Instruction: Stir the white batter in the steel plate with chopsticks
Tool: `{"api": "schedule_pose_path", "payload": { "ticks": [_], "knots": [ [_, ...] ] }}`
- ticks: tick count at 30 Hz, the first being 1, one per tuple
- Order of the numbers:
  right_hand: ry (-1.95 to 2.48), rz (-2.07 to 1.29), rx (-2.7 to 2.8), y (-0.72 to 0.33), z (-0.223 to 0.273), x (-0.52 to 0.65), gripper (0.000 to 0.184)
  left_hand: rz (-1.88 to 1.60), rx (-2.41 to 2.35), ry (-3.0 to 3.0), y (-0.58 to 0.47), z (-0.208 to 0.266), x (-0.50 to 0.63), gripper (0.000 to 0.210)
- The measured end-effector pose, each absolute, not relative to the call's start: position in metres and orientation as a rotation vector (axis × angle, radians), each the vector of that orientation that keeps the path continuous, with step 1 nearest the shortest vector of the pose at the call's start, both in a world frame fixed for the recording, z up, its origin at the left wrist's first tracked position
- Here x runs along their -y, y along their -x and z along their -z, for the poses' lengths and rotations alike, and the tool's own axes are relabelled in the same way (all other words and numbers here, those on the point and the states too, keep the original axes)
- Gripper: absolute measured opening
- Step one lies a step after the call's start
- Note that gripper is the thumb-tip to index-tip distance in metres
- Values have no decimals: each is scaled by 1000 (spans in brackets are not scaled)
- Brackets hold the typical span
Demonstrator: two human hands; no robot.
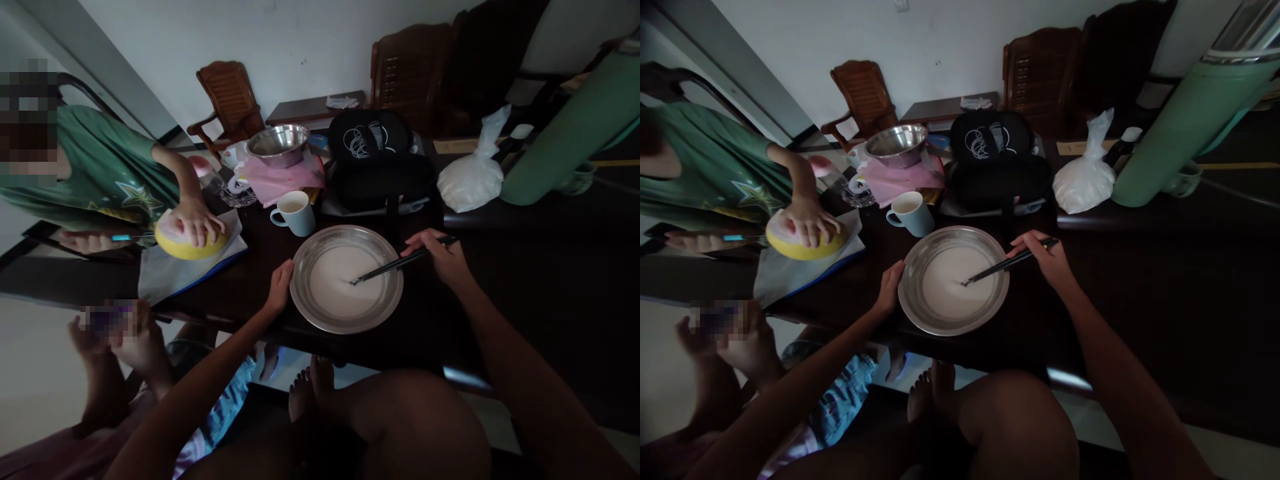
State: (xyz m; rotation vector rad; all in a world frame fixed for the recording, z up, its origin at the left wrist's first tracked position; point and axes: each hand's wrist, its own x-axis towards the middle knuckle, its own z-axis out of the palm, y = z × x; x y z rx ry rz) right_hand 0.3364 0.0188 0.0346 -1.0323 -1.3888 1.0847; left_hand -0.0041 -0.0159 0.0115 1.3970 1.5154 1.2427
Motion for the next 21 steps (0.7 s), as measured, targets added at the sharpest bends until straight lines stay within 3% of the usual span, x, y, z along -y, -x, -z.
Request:
{"api": "schedule_pose_path", "payload": {
  "ticks": [21],
  "knots": [
    [1016, -1049, 1428, -338, -33, -20, 36, -1226, -1536, -1412, 4, -11, 16, 51]
  ]
}}
